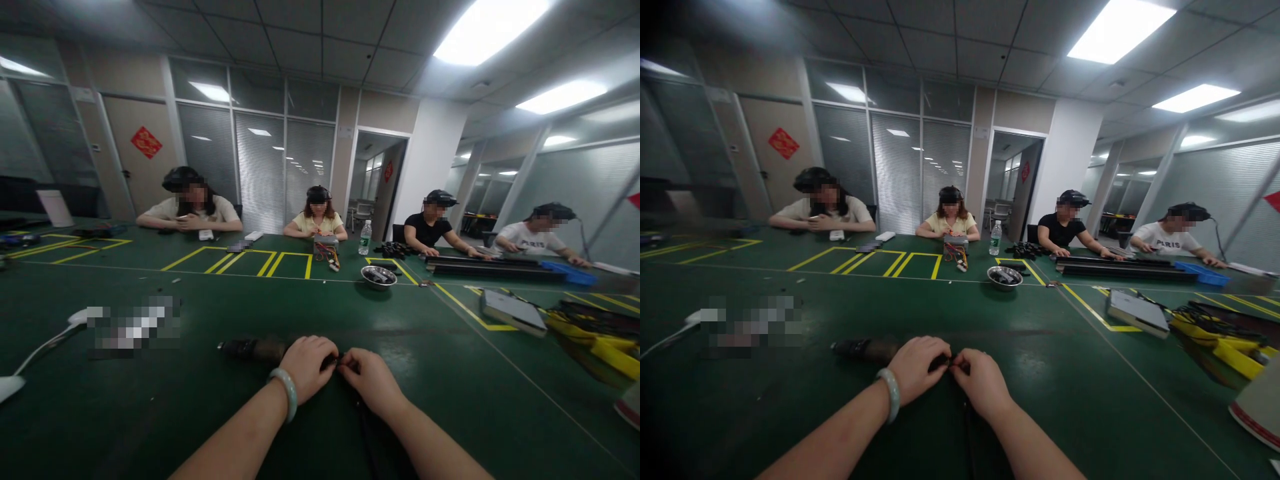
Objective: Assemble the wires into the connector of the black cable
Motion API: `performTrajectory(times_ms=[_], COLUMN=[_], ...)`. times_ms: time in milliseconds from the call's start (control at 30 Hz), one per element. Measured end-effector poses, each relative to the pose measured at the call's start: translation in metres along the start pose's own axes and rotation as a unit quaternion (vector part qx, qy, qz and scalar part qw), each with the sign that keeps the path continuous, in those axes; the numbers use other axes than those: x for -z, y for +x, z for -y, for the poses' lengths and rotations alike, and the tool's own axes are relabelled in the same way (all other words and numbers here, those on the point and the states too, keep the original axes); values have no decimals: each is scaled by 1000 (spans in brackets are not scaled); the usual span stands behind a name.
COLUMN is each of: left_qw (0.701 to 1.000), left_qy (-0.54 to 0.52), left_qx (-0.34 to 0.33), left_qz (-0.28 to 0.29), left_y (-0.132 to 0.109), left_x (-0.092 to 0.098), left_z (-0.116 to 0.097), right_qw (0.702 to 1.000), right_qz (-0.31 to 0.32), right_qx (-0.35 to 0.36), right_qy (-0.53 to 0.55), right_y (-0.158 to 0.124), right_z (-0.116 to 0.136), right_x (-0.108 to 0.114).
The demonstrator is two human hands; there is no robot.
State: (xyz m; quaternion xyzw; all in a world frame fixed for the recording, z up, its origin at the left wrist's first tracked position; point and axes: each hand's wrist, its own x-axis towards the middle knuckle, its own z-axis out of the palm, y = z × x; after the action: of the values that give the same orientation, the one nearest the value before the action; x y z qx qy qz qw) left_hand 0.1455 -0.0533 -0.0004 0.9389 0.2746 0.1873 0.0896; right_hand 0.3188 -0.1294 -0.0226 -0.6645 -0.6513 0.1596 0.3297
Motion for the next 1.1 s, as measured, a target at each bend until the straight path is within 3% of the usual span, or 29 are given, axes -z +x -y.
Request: performTrajectory(times_ms=[633,967,1100], left_qw=[1000,1000,1000], left_qy=[-16,-12,-11], left_qx=[15,-12,18], left_qz=[-13,-18,-15], left_y=[-1,0,1], left_x=[-3,-4,-4], left_z=[-3,1,1], right_qw=[1000,1000,1000], right_qz=[11,-1,-1], right_qx=[1,-11,-12], right_qy=[15,3,5], right_y=[1,1,2], right_z=[-1,-2,-5], right_x=[1,-2,-2])
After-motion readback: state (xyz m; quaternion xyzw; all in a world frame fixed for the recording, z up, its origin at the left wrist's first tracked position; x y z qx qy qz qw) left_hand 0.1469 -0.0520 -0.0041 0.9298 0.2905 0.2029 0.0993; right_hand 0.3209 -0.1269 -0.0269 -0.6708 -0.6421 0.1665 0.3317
